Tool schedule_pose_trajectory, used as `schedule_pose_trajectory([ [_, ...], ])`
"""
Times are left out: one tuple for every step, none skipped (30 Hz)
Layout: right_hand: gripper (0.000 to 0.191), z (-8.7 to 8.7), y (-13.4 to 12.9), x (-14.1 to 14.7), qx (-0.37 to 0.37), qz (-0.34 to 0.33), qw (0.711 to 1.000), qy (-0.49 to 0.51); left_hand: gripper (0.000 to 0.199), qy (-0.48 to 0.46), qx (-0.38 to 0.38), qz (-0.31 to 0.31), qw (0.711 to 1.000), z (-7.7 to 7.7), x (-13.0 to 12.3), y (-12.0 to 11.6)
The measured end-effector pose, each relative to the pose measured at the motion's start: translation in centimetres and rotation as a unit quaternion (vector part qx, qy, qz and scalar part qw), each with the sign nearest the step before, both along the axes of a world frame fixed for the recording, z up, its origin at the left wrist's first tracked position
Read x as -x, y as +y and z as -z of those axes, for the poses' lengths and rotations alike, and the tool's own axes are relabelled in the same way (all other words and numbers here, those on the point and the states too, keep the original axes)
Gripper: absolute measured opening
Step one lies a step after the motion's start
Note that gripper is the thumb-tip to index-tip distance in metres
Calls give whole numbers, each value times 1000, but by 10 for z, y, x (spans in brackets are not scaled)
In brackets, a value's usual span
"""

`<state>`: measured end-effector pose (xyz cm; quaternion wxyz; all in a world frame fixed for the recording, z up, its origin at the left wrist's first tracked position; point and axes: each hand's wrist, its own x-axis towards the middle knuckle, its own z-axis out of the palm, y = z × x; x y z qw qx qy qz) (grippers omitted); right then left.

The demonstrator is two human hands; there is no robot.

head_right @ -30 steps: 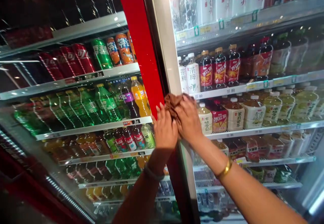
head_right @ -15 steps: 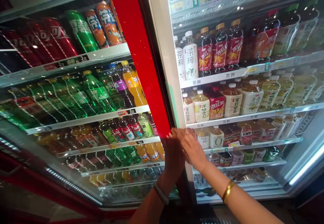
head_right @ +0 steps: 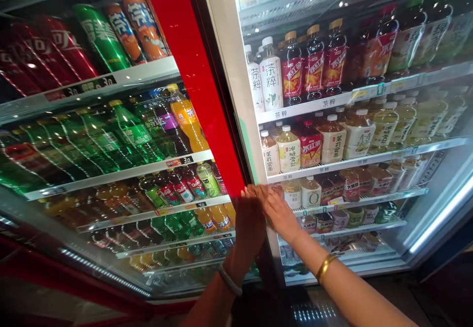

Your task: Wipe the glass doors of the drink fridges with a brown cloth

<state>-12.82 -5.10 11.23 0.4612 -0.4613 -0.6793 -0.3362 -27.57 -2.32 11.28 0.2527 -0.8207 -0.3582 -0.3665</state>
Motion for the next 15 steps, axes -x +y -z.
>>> schedule_pose_trajectory([
  [63, 13, -7, 2, 10, 1, 1000, -2, 72, 7, 5, -3, 1000, 17, 2, -6],
  [64, 23, -14, 4, 16, 1, 1000, -3, 73, 12, 8, -7, 1000, 31, 3, -11],
  [66, 30, -19, 6, 19, 0, 1000, -4, 74, 16, 12, -11, 1000, 42, 4, -15],
  [67, 34, -22, 7, 21, -2, 1000, -4, 75, 19, 17, -14, 1000, 49, 4, -18],
  [67, 35, -24, 8, 22, -4, 1000, -4, 75, 23, 22, -14, 999, 53, 5, -20],
  [67, 34, -25, 9, 25, -7, 1000, -3, 76, 26, 27, -10, 999, 52, 5, -22],
  [66, 30, -25, 9, 30, -9, 999, -1, 76, 27, 32, -3, 999, 48, 5, -22],
  [66, 22, -22, 8, 35, -12, 999, 2, 75, 24, 38, 3, 999, 38, 5, -21],
  [66, 11, -19, 7, 40, -14, 999, 7, 73, 17, 42, 10, 999, 25, 3, -19],
  [67, -3, -14, 5, 42, -14, 999, 13, 71, 7, 43, 16, 999, 8, 1, -17],
  [67, -20, -8, 3, 41, -18, 999, 20, 67, -11, 44, 19, 999, -11, -1, -13],
  [67, -40, -2, 1, 38, -20, 999, 28, 65, -30, 37, 21, 999, -32, -5, -8],
  [65, -61, 5, -1, 34, -27, 999, 34, 63, -51, 29, 20, 998, -52, -8, -3],
  [63, -80, 11, -3, 25, -45, 998, 41, 63, -66, 20, 27, 997, -71, -12, 2],
  [61, -97, 17, -5, 11, -51, 998, 47, 62, -84, 2, 36, 996, -86, -16, 8],
])
